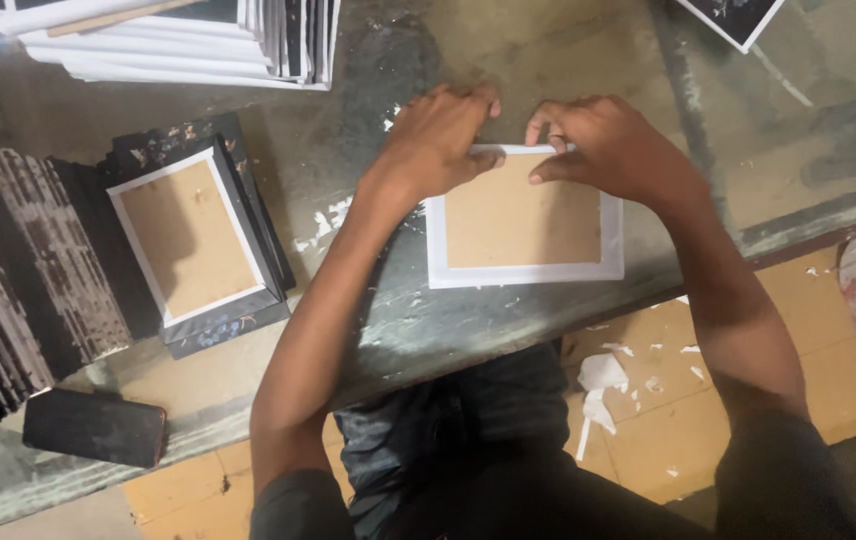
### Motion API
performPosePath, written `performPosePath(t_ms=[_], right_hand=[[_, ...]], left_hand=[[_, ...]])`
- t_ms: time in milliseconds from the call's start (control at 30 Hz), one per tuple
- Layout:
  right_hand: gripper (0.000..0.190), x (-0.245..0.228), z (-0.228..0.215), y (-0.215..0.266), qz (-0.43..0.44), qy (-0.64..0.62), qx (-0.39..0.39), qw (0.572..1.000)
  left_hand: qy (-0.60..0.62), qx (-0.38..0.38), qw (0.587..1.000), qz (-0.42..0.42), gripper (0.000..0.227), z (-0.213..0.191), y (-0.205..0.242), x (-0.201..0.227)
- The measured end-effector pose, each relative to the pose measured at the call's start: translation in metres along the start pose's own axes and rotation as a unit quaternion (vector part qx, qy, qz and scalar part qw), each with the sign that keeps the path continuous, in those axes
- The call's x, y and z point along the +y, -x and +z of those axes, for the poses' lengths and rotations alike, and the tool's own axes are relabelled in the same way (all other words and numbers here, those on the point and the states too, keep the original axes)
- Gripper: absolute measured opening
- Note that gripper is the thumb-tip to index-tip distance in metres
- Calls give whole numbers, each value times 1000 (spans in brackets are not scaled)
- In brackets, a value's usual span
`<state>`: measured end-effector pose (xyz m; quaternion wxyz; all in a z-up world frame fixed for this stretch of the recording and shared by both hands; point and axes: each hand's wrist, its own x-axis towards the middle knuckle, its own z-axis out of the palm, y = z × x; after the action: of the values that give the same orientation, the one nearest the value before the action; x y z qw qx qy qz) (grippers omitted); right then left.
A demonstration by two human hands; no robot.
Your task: The person assembles picture frames by hand on a glass table. They pick up a frame, place a backing board inside, and press the edges to secure it. The person repeats this process for multiple frames, stacking the completed units on the table.
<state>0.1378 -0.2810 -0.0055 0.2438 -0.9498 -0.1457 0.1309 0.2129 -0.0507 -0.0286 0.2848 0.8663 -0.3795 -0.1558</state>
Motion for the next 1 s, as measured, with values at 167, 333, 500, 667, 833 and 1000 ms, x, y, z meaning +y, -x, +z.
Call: performPosePath(t_ms=[167, 333, 500, 667, 833, 1000], right_hand=[[22, 4, 10, 0, -100, 25, 93, 990], [14, -9, 16, 9, -101, 76, 142, 982], [16, -33, 1, 26, -92, 29, 140, 985], [61, -53, -42, 41, -7, -128, -67, 990], [34, -70, -45, 45, 20, -47, -121, 991], [33, -71, -22, 47, -76, 84, -36, 993]], left_hand=[[-54, 46, 997, 41, 19, 17, -2, -11], [-62, 63, 995, 42, 25, 12, 4, 4], [86, -89, 992, -1, 38, -13, 13, 9], [158, -188, 954, 172, 38, -32, 22, 0], [194, -298, 933, 62, 47, -38, 44, 17], [126, -243, 953, 129, 71, -27, 64, 3]])
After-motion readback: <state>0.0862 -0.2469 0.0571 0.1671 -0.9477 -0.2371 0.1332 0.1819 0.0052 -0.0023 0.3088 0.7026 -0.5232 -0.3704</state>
